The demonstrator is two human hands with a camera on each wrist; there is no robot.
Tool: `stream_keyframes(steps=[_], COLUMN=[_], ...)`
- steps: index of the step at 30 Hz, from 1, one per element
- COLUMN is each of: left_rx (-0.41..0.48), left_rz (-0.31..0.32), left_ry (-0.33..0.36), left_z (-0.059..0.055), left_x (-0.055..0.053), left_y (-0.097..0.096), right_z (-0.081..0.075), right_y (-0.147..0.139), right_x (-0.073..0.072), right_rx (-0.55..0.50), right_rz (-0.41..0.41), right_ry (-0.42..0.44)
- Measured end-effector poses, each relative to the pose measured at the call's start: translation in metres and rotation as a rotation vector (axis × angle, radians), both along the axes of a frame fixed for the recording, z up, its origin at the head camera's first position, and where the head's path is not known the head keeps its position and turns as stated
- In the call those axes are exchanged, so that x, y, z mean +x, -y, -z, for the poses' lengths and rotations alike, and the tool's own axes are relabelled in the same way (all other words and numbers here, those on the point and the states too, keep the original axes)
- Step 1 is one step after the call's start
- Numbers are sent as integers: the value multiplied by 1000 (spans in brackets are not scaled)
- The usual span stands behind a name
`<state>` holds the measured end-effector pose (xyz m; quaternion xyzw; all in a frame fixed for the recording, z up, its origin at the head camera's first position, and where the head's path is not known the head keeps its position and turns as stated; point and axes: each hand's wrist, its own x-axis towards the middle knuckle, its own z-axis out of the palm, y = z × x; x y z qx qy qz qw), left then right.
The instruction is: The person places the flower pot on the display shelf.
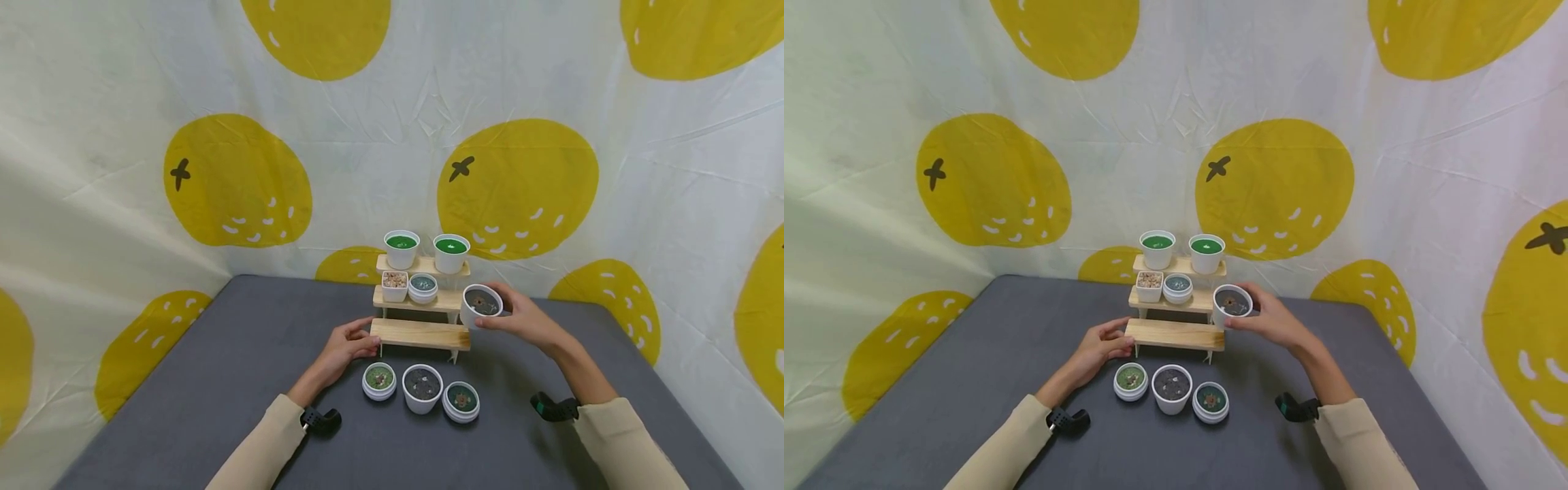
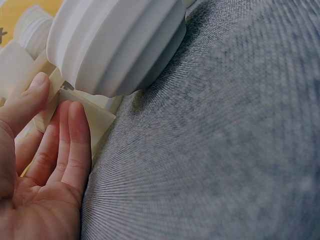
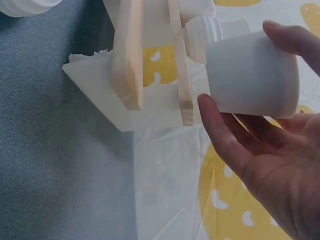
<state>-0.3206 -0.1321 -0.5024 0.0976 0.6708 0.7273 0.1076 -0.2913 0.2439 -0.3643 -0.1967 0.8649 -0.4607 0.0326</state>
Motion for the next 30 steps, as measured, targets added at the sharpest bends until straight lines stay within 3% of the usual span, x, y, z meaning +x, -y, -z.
stream_keyframes(steps=[11, 19, 30], left_rx=[6, 3, -4], left_rz=[23, 15, 15], left_ry=[-1, 6, 5], left_z=[-2, -1, -1], left_x=[-1, -1, -1], left_y=[1, 2, 1], right_z=[-10, -15, -16], right_y=[12, 22, 30], right_x=[-7, -19, -30], right_rx=[5, 20, 7], right_rz=[92, 98, 116], right_ry=[4, -25, 12])
